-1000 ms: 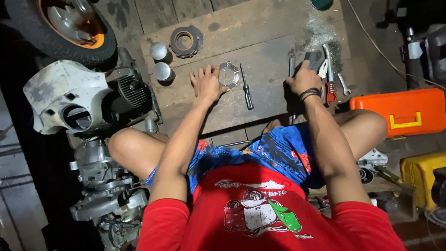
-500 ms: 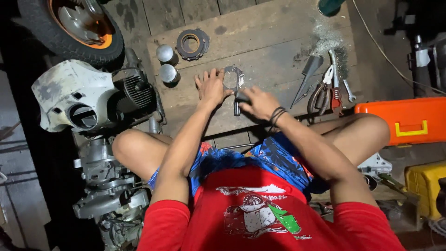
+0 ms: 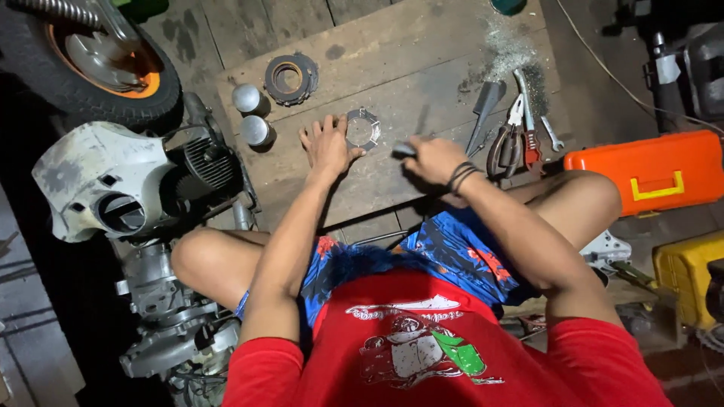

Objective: Cleaning and inspecting motorcycle clutch plates and engine components on a wooden floor.

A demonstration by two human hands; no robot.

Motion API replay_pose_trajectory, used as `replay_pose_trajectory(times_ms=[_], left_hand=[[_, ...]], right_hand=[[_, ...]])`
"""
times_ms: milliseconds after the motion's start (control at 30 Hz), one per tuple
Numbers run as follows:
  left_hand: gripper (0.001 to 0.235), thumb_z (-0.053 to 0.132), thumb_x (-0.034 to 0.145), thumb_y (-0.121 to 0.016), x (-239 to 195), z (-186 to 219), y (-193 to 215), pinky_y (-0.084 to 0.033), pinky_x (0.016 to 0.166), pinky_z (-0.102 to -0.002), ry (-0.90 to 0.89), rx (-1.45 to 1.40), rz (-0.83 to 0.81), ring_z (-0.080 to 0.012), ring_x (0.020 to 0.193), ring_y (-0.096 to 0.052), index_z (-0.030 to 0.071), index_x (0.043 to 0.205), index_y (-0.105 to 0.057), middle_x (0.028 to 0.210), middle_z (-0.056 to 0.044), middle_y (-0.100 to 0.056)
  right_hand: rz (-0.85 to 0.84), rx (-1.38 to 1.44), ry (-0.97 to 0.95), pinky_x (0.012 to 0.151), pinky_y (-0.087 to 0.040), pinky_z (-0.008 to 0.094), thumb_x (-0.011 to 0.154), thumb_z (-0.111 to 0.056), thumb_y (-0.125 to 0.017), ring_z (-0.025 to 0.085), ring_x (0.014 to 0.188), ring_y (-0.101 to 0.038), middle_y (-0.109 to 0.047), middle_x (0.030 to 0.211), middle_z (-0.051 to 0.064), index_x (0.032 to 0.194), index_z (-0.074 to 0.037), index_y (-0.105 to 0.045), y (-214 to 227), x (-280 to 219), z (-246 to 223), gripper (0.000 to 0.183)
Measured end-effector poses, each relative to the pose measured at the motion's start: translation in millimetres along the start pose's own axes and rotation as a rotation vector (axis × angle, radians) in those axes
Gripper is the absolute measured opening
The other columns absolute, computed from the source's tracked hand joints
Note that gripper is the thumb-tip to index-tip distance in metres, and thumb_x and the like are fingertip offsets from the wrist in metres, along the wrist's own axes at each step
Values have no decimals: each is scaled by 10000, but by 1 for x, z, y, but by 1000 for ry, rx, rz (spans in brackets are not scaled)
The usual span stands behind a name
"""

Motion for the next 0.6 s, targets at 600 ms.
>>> replay_pose_trajectory(times_ms=[600], left_hand=[[846,462,861,-814,2,-2,-6,-174,1141,-704,4,-9,34,-320,1315,-394,162,1548,-422,1461,-84,-442]], right_hand=[[155,-201,-255,773,-596,578,1012,-255,-435,469,936,-753,-764,1060,248,1367,-101,-594,23,-24,91,418]])
Point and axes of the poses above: each hand's wrist, its own x-axis towards the middle knuckle, its own y-axis out of the back of the hand, z = x × y, the point moved 9 cm from there along x, towards the middle knuckle
